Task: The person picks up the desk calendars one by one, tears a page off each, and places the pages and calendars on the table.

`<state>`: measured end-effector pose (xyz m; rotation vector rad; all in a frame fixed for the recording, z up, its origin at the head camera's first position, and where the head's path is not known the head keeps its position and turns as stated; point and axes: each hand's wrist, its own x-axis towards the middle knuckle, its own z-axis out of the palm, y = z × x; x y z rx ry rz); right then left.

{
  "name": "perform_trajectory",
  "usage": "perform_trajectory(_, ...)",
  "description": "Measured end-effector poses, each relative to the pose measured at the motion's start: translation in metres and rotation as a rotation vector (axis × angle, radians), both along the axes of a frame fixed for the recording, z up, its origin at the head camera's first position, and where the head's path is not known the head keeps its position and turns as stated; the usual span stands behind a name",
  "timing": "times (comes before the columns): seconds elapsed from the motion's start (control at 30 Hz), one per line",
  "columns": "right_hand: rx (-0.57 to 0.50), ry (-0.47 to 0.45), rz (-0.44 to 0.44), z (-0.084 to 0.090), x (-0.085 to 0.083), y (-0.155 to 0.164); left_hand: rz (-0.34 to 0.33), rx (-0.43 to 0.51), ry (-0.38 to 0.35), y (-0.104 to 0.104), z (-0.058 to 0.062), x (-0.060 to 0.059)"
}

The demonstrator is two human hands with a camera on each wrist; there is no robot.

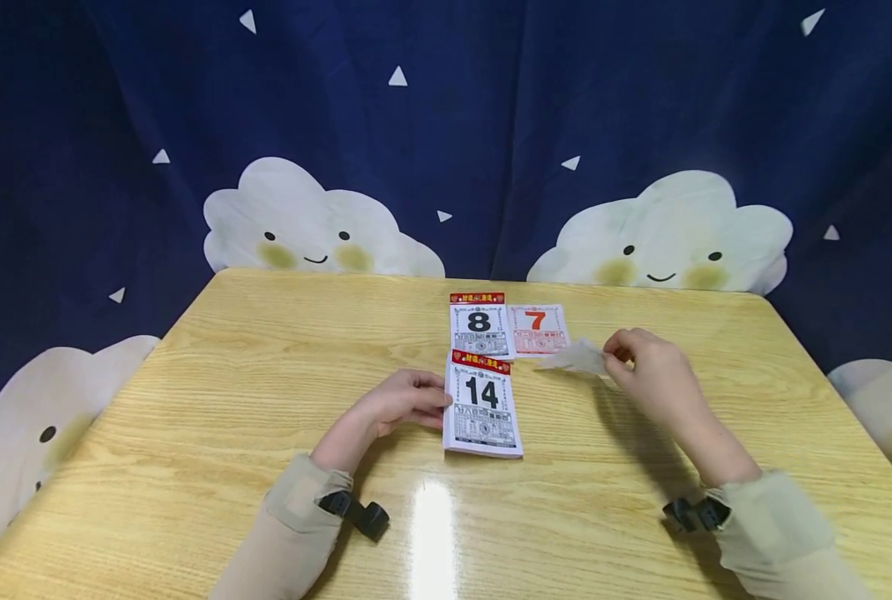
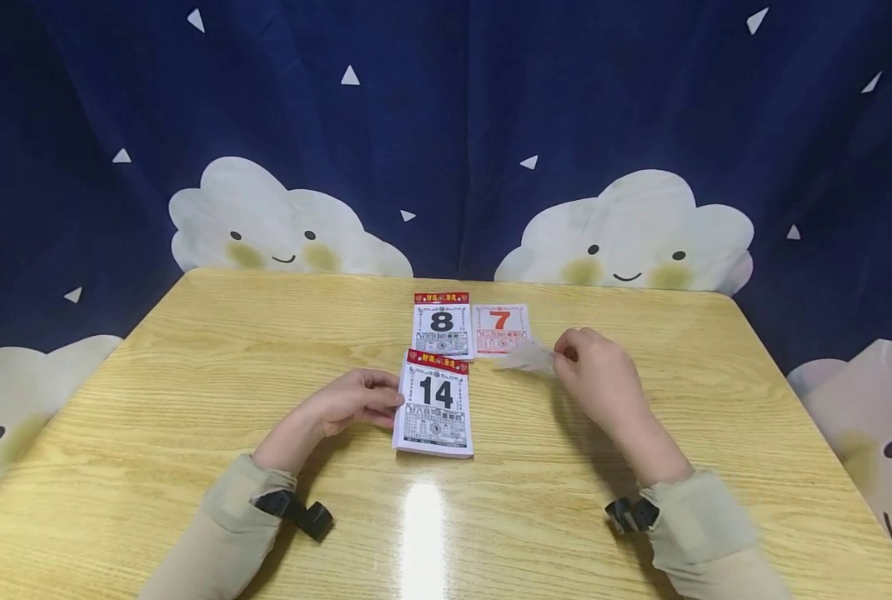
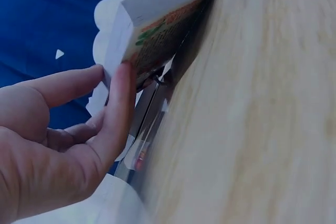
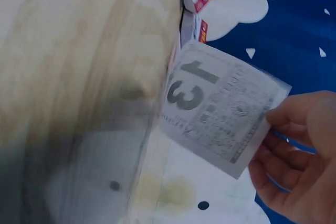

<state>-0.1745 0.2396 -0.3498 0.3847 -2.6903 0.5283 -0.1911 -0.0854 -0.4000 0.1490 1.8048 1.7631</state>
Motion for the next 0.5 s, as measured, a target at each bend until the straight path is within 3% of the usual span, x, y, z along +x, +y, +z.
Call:
perform_trajectory(0.2,0.071,-0.125,0.03,-0.007,0.006,-0.009,0.028,-0.04,0.006,0.005,0.003,0.004)
perform_trajectory(0.5,0.124,-0.262,0.161,-0.016,0.007,-0.016,0.075,-0.071,0.014,0.006,0.0,0.002)
